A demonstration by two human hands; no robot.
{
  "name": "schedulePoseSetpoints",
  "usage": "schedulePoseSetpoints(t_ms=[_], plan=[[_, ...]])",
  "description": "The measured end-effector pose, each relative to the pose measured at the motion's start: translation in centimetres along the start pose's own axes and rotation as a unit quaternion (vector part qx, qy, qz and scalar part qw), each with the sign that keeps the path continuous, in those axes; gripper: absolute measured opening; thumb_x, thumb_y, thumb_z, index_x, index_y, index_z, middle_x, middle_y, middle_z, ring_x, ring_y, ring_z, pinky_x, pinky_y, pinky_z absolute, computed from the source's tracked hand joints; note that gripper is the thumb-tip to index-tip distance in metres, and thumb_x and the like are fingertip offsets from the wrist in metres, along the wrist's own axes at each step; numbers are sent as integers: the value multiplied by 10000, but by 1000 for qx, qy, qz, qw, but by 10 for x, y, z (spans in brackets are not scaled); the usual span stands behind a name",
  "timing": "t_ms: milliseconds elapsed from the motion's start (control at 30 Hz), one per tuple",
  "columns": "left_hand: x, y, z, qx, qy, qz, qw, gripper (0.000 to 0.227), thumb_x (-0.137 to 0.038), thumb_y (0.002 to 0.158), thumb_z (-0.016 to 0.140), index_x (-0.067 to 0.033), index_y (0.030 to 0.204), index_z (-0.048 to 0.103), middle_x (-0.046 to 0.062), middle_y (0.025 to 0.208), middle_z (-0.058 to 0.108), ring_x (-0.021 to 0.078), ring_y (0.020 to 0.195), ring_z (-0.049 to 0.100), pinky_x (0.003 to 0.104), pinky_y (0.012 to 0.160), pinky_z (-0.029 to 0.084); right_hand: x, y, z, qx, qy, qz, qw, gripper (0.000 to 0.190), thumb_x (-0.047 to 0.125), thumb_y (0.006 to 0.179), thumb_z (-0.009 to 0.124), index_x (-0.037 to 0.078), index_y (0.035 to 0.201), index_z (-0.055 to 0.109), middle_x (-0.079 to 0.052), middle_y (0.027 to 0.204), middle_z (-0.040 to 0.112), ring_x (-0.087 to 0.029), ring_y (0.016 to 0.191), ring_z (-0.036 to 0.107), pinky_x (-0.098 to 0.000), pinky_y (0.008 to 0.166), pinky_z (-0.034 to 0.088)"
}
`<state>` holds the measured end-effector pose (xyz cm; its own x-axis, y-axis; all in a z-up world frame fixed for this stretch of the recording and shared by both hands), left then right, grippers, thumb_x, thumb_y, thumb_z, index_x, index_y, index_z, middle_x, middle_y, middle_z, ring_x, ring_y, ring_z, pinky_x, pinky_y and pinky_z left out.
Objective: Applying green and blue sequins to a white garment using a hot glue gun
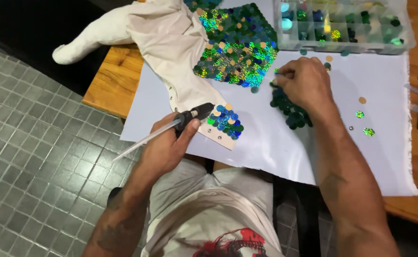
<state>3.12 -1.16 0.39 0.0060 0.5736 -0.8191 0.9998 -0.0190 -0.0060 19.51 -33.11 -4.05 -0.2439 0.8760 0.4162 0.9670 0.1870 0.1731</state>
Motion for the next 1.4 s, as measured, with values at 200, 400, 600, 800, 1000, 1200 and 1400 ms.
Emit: schedulePoseSetpoints(t_ms=[200,400,600,800,1000,1200,1400], plan=[[-3,3,2,8,6,-1,1000,520,-510,1012,565,-24,848,645,223,794,657,345,780,672,465,704,528,-20,8,15,36,6,45,998,191,250,789,886,201,953,801,-65,857,716,-333,919,681,-488,831,525],[-20,3,0,52,69,-47,995,572,-562,995,540,-4,908,632,262,847,665,417,878,698,511,767,538,-5,4,0,27,39,50,998,98,175,828,838,230,904,808,-64,766,732,-324,810,720,-416,761,536],[-32,21,8,108,121,-28,986,643,-558,1018,431,40,979,663,312,980,692,519,1001,676,617,861,519,-5,3,5,30,144,69,987,212,104,800,818,222,977,809,-52,732,724,-187,677,700,-330,728,555],[-20,34,17,118,118,-32,985,707,-624,1005,391,11,1133,674,292,1026,698,511,1069,658,609,930,510,5,-4,-9,50,212,73,973,267,56,831,785,149,1080,794,-69,789,733,-178,710,692,-349,794,536],[-24,31,17,116,113,-31,986,674,-594,1006,401,-5,1187,675,298,1035,702,512,1085,649,620,946,504,18,-6,-22,54,276,111,953,193,118,810,816,202,982,796,-5,743,731,-76,719,696,-233,766,524],[-17,31,18,125,115,-56,984,716,-622,997,385,-12,1242,669,292,1078,709,496,1127,645,596,995,492,14,-5,-11,74,378,61,921,215,-25,846,785,31,1052,761,-96,800,721,-115,713,670,-237,686,562],[-18,31,16,127,118,-60,983,713,-627,991,387,-35,1287,650,292,1111,705,496,1152,630,595,1010,487,22,-10,-22,82,221,70,969,194,111,917,687,84,1087,776,-70,754,690,-161,663,662,-295,638,483]])
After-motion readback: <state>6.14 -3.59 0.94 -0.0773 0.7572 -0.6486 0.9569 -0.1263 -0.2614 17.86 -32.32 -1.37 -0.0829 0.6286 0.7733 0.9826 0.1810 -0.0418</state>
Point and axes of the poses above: each hand's wrist, its own y-axis towards the middle knuckle, its own z-axis out of the palm, x = y × z, the point moved 4 cm from there along y, towards the middle knuckle
